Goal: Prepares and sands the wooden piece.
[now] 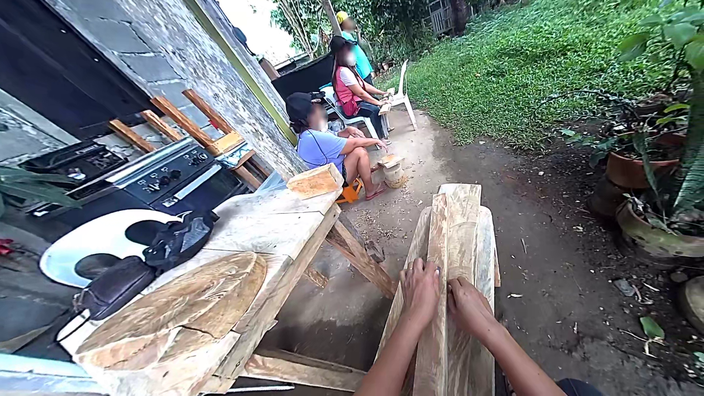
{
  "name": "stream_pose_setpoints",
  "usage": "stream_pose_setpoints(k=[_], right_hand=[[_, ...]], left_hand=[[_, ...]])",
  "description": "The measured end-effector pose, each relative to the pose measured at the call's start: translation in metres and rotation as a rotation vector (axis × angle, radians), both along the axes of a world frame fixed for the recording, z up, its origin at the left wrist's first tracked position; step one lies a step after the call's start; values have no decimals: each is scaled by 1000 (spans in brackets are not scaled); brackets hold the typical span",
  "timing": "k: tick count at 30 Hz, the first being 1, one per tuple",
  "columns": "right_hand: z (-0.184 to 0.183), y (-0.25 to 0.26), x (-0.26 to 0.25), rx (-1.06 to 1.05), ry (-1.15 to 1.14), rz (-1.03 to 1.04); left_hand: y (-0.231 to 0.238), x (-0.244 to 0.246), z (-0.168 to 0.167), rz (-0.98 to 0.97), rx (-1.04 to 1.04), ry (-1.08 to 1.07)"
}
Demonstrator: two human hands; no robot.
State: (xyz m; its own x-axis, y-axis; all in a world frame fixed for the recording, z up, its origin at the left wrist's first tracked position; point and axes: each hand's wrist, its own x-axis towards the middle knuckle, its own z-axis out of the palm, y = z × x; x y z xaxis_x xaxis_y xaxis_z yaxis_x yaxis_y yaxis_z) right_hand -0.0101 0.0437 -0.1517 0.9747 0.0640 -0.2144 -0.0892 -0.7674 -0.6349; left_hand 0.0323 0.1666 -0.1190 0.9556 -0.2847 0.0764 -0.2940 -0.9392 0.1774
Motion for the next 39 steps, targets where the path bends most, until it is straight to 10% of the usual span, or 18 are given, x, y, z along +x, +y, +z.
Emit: stream_pose_setpoints(k=[22, 39], right_hand=[[0, -2, 0, 15, 1, 16], [2, -3, -1, 29, 4, 42]], left_hand=[[-28, 65, 9, 116, -2, 63], [19, -41, -7, 8, -4, -74]])
